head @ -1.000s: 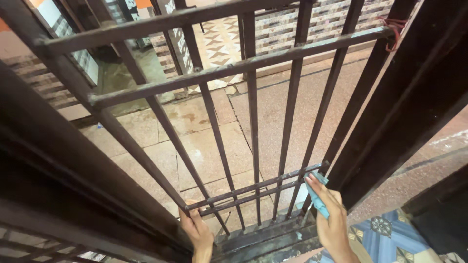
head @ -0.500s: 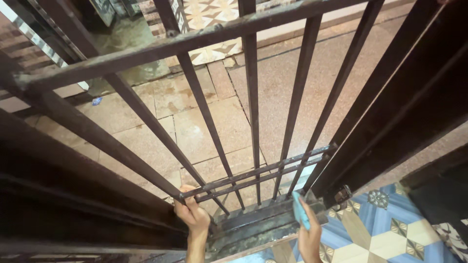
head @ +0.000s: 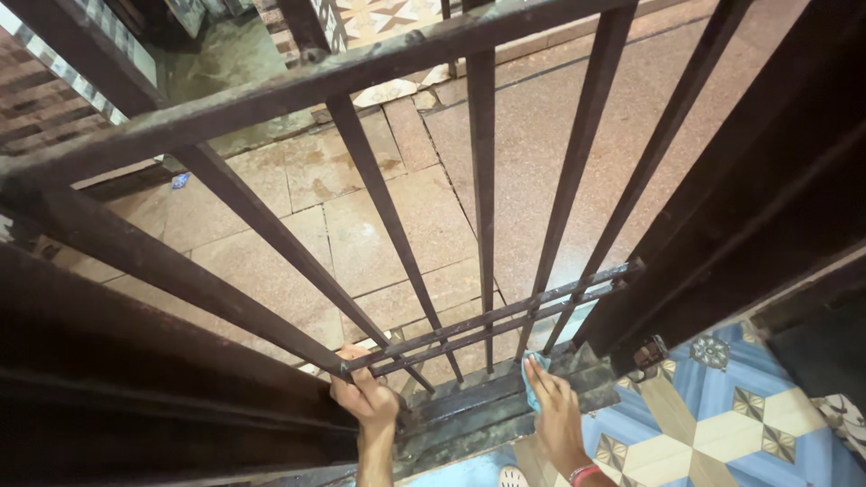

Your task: The person wipes the bars and frame of a metal gate using a cloth.

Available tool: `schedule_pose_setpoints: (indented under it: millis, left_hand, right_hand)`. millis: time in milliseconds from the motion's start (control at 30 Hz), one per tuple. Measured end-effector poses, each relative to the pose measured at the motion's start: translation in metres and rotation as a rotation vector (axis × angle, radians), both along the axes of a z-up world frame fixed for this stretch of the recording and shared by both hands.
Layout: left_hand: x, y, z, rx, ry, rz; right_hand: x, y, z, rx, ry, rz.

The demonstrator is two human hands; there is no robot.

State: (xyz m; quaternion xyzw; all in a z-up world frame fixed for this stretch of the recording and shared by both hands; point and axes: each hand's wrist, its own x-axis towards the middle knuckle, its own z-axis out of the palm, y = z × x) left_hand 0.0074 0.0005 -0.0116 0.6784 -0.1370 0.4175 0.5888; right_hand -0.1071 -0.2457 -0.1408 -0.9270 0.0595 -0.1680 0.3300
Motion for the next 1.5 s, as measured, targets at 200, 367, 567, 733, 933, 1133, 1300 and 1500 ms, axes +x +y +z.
schedule_pose_setpoints:
  millis: [200, 367, 567, 733, 933, 1133, 1300, 1500]
  left_hand:
    - [0.002, 0.000, 0.000, 0.020, 0.018, 0.010]
    - [0.000, 0.002, 0.000, -0.066, 0.092, -0.026]
    - [0.001, 0.004, -0.002, 0.028, 0.002, 0.045]
    - [0.000, 0.005, -0.003, 0.041, 0.038, 0.043]
    - [-0.001, 0.007, 0.001, 0.050, 0.023, 0.029]
    - [0.001, 0.005, 0.000, 0.042, 0.028, 0.029]
    - [0.000, 0.007, 0.000, 0.037, 0.024, 0.034]
    - [-0.002, 0.008, -0.004, 0.035, 0.060, 0.063]
  right_hand:
    - [0.018, 0.003, 0.010, 0.162, 0.115, -0.067]
    - [-0.011, 0.004, -0.004, 0.128, -0.038, 0.055]
    - [-0.008, 0.033, -0.002, 0.332, -0.084, 0.053]
    - [0.020, 0.051, 0.021, 0.073, 0.071, 0.048]
    - [0.000, 0.050, 0.033, 0.172, 0.176, 0.118]
    - [0.016, 0.035, 0.016, 0.096, 0.187, 0.148]
    - [0.021, 0.039, 0.002, 0.060, 0.141, 0.092]
    - [0.003, 0.043, -0.002, -0.032, 0.227, 0.167]
